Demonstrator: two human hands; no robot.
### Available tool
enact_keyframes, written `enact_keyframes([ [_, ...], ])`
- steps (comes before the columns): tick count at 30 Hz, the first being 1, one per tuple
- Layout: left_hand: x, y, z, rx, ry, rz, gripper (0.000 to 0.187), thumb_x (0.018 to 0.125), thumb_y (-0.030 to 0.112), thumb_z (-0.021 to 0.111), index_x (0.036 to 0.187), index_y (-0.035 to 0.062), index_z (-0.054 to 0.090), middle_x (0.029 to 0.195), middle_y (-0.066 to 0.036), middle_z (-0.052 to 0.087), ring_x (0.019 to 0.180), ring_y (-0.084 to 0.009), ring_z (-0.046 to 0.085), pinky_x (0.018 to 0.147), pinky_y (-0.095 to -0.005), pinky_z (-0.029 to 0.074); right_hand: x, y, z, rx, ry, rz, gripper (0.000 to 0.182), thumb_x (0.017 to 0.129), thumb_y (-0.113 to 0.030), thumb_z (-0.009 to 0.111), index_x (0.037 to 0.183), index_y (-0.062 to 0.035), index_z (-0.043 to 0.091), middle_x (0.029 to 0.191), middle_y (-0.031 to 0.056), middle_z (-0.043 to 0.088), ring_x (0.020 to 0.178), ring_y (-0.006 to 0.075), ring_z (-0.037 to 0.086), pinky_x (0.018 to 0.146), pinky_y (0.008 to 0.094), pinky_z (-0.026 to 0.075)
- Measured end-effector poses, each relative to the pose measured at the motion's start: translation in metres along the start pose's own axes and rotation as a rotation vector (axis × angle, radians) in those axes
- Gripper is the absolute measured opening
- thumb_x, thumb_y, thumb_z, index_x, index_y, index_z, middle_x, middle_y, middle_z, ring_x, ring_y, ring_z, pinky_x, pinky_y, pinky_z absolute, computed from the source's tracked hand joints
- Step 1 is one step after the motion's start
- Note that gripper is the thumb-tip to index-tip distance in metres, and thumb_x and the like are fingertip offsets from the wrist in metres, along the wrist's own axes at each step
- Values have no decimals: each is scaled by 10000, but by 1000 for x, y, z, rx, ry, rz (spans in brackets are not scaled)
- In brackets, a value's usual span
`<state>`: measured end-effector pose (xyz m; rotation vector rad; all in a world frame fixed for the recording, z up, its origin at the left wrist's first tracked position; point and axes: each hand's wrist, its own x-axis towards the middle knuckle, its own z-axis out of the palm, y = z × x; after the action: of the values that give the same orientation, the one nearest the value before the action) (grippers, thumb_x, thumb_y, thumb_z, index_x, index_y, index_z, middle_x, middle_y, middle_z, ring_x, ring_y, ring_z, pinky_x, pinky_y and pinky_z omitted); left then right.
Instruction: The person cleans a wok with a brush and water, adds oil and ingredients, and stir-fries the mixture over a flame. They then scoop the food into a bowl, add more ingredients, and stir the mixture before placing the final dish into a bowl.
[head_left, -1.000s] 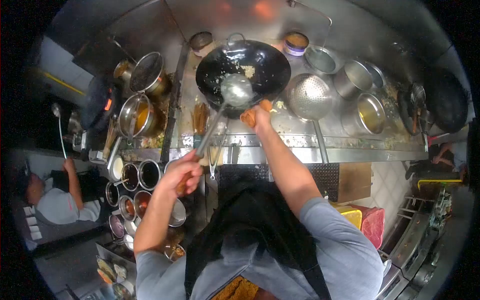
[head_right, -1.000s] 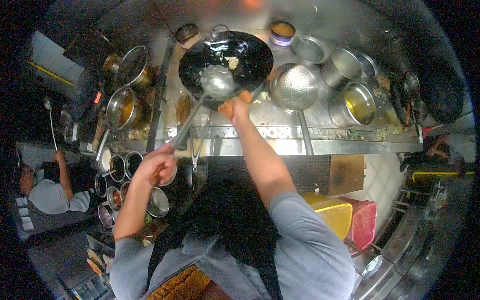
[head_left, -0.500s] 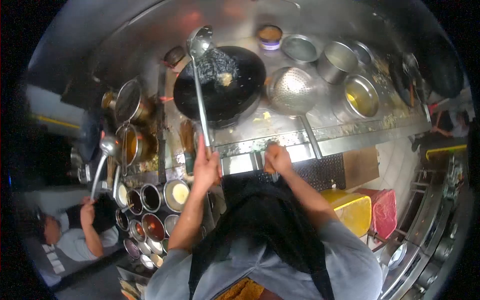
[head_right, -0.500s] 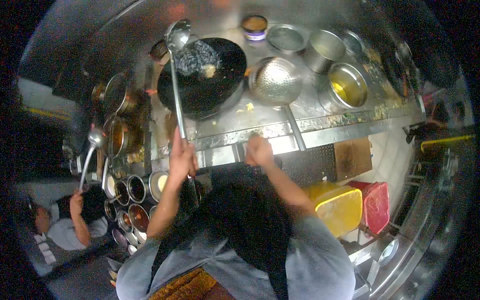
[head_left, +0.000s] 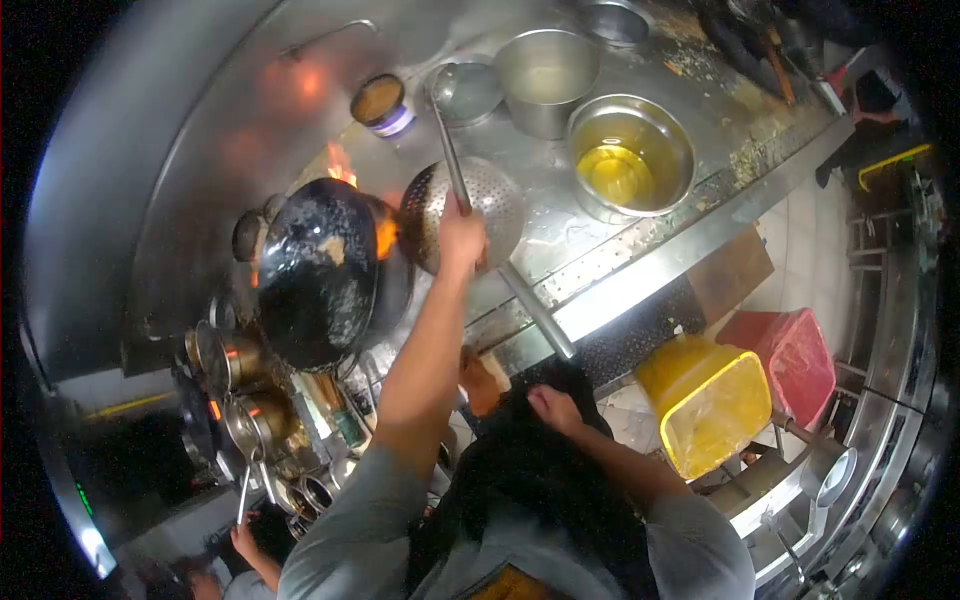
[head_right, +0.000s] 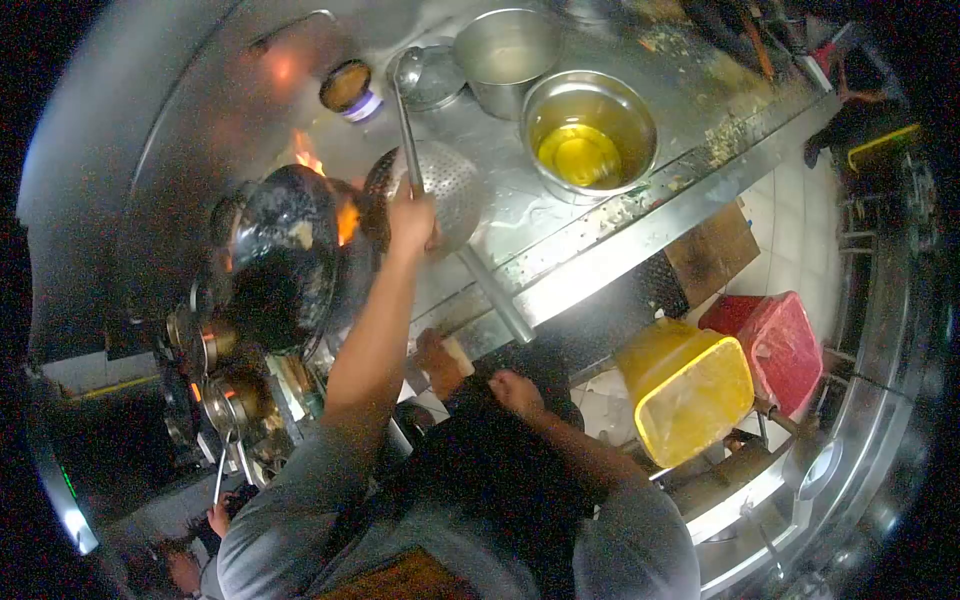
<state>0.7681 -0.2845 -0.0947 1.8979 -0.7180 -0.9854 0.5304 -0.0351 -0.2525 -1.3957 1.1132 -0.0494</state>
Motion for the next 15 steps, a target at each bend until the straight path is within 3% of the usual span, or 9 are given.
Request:
enact_keyframes([
  [2, 56, -4, 34, -191, -16, -74, 237, 878, 38, 481, 1109, 46, 537, 686, -29, 498, 499, -128, 495, 438, -290, 413, 6, 72, 7, -155, 233, 12, 300, 935, -316, 606, 1030, -33, 638, 844, 154, 700, 775, 346, 684, 701, 424, 539],
  [3, 79, 0, 43, -188, -19, -82, 237, 878, 38, 481, 1109, 46, 537, 686, -29, 498, 499, -128, 495, 438, -290, 413, 29, 104, 8, -152, 230, 21, 300, 935, -316, 606, 1030, -33, 638, 844, 154, 700, 775, 346, 684, 701, 424, 539],
  [5, 107, 6, 42, -1042, -349, -393, 85, 901, 44, 445, 958, 57, 508, 685, -12, 467, 542, -109, 495, 496, -273, 417, 83, 167, 24, 42, 62, 275, 299, 937, -328, 592, 1006, -40, 639, 789, 113, 694, 744, 277, 692, 676, 386, 547],
  [6, 106, 7, 41, -1031, -337, -401, 85, 901, 44, 445, 958, 57, 508, 685, -12, 467, 542, -109, 495, 496, -273, 417, 114, 205, 40, 70, 30, 143, 285, 952, -316, 568, 999, -44, 635, 799, 86, 686, 772, 242, 683, 699, 371, 549],
  [7, 100, 12, 38, -1326, -485, -389, 86, 917, 51, 424, 963, 39, 495, 698, -9, 465, 554, -100, 494, 515, -267, 415, 136, 226, 55, 102, 1, 9, 273, 967, -304, 543, 992, -47, 632, 809, 59, 677, 799, 207, 674, 723, 356, 551],
  [8, 95, 14, 34, -1618, -637, -368, 94, 932, 57, 403, 968, 20, 482, 712, -6, 463, 567, -91, 493, 534, -261, 414, 148, 224, 66, 117, -15, -39, 269, 965, -302, 542, 1005, -50, 628, 823, 65, 677, 803, 211, 675, 724, 361, 551],
  [11, 69, 13, 12, -1714, -761, -428, 99, 940, 91, 428, 895, 30, 492, 715, 23, 477, 570, -78, 501, 527, -257, 388, 171, 183, 110, 115, 27, -30, 263, 958, -294, 539, 1045, -59, 619, 865, 81, 675, 814, 224, 677, 730, 373, 552],
  [13, 46, 15, -12, -1752, -767, -418, 133, 941, 85, 415, 963, -11, 504, 735, 18, 478, 577, -73, 503, 520, -261, 393, 169, 133, 140, 62, 110, -32, 265, 953, -289, 538, 1072, -65, 612, 893, 92, 675, 821, 232, 679, 734, 381, 553],
  [15, 16, 22, -38, -1779, -723, -357, 338, 971, 101, 372, 1188, -153, 423, 781, -21, 470, 556, -98, 492, 489, -245, 384, 163, 85, 163, -10, 217, -42, 271, 948, -284, 536, 1099, -71, 606, 921, 103, 674, 829, 241, 680, 737, 390, 554],
])
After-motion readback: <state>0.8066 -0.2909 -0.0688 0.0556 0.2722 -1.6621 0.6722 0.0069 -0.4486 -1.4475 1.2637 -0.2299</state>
